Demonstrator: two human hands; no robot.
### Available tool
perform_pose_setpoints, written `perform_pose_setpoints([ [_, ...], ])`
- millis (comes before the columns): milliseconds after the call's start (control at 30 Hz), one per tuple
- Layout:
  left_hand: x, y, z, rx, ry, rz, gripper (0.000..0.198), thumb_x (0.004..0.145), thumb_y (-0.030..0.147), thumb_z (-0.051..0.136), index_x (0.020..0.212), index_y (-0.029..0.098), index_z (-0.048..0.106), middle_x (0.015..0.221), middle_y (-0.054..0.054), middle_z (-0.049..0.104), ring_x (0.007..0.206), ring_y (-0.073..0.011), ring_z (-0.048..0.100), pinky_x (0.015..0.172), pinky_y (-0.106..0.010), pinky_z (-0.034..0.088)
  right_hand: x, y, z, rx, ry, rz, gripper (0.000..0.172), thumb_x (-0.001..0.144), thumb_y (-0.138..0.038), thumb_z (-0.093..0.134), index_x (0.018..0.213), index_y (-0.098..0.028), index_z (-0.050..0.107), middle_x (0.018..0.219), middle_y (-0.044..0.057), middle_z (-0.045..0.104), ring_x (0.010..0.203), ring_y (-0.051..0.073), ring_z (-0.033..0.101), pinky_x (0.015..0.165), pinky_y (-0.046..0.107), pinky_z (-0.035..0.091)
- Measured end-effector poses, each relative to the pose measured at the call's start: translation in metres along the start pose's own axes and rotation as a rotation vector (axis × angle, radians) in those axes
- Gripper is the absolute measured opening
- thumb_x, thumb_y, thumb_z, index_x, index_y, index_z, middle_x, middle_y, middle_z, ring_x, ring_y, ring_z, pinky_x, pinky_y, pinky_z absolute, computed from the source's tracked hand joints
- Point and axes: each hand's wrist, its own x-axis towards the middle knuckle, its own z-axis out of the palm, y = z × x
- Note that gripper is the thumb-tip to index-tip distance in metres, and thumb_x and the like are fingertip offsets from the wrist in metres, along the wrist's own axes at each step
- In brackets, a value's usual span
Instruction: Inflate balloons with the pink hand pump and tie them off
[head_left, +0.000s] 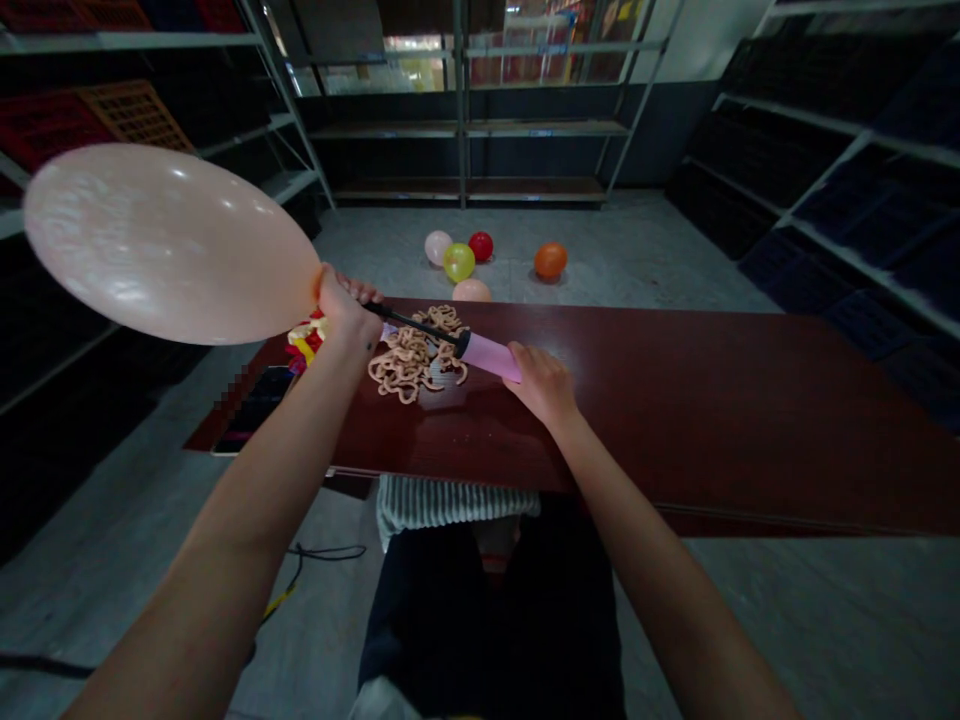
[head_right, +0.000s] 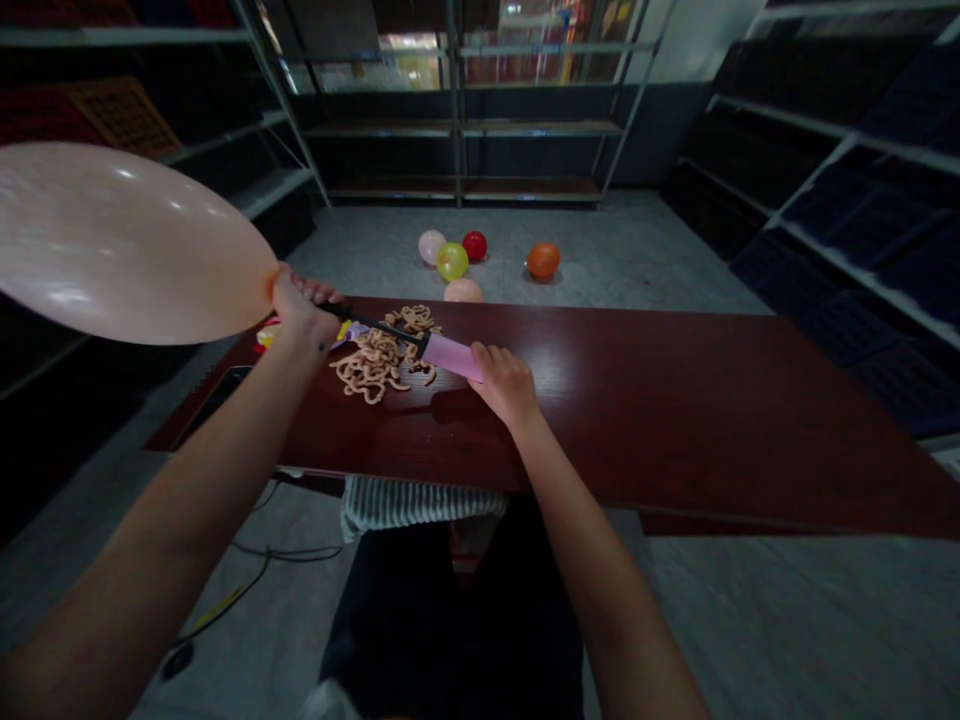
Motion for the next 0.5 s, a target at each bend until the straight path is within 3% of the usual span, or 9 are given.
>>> perform_pose_setpoints([
  [100,0.007,0.018,-0.005,-0.002,-0.02,0.016,0.052,0.106,0.04,0.043,0.062,0.02,0.023,0.043,0.007,0.02,0.033,-0.0085,0.021,0.04,-0.025,0.022,0.0,-0.001,0.0,0.021,0.027,-0.059,0.037,0.09,-0.026,0.06,0.125,-0.016,0.059,0.099,0.01,0.073,0.087,0.023,0.066,0.075,0.033,0.047],
  [200,0.004,0.022,-0.003,0.003,-0.101,0.014,0.055,0.105,0.046,0.046,0.061,0.021,0.024,0.043,0.005,0.022,0.035,-0.0099,0.022,0.041,-0.027,0.022,0.0,-0.001,-0.004,0.082,0.037,-0.054,0.038,0.088,-0.027,0.061,0.124,-0.015,0.06,0.103,0.01,0.074,0.088,0.023,0.068,0.075,0.033,0.049],
  [367,-0.023,0.005,0.017,-0.013,-0.149,0.135,0.056,0.107,0.044,0.043,0.062,0.02,0.022,0.045,0.006,0.019,0.036,-0.0083,0.017,0.042,-0.025,0.019,-0.001,0.005,-0.008,0.168,0.051,0.048,0.044,0.081,-0.027,0.069,0.123,-0.017,0.061,0.109,0.01,0.075,0.09,0.024,0.071,0.075,0.035,0.053],
  [500,-0.042,-0.021,0.036,0.028,-0.176,0.13,0.054,0.108,0.042,0.041,0.063,0.02,0.02,0.046,0.007,0.018,0.038,-0.0079,0.017,0.044,-0.025,0.019,-0.001,0.009,-0.007,0.191,0.062,0.128,0.048,0.079,-0.028,0.072,0.124,-0.018,0.061,0.108,0.011,0.075,0.09,0.026,0.071,0.075,0.036,0.053],
])
